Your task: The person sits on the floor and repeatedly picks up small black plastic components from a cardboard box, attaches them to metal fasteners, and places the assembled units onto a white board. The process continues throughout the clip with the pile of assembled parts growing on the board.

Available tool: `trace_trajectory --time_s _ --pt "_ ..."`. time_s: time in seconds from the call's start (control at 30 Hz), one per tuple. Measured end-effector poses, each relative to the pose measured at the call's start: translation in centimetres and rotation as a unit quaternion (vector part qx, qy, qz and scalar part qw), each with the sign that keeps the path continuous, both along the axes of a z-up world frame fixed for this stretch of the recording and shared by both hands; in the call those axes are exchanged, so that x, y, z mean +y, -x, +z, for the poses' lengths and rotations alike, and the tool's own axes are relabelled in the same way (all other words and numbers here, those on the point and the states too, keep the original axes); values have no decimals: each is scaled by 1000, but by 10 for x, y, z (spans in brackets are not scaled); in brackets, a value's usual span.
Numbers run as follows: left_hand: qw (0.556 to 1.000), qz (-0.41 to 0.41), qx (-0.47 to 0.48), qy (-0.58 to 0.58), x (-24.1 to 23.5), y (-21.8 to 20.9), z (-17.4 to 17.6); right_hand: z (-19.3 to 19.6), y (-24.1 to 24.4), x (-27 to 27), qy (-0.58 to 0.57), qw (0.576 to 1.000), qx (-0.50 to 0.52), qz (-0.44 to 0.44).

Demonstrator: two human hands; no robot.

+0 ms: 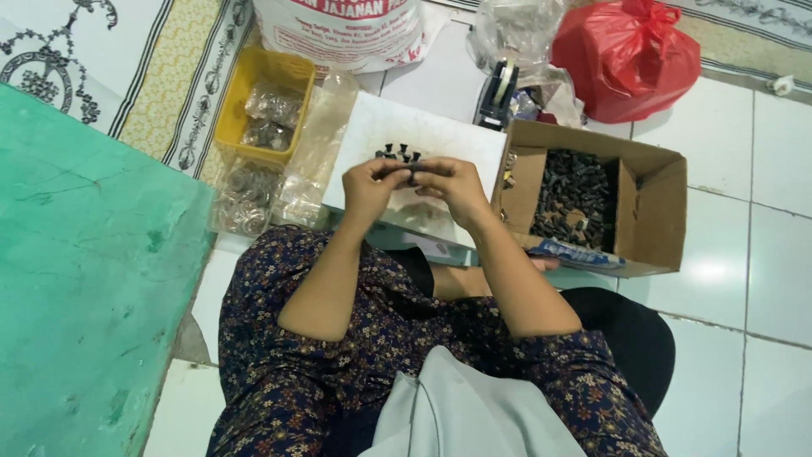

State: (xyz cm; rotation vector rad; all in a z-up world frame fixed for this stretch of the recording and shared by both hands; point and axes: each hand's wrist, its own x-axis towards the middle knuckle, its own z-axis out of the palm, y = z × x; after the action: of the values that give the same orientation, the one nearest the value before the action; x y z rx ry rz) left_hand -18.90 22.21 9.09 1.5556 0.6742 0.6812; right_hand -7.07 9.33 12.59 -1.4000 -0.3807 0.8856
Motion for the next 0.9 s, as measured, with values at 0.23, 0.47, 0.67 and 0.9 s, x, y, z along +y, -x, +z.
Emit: trace_trajectory --time_s 0.23,0.47,0.67,0.9 --pt "990 83 71 -84 53 5 -14 -27 -24 91 100 891 -437 71" --pt "978 93 61 -176 58 -12 -57 -51 -29 126 198 729 -646 106" --pt "978 66 96 -175 56 -20 -76 -53 -29 123 211 717 -656 107" --pt "962 102 59 -247 46 -8 -56 -22 -53 62 175 781 -599 36"
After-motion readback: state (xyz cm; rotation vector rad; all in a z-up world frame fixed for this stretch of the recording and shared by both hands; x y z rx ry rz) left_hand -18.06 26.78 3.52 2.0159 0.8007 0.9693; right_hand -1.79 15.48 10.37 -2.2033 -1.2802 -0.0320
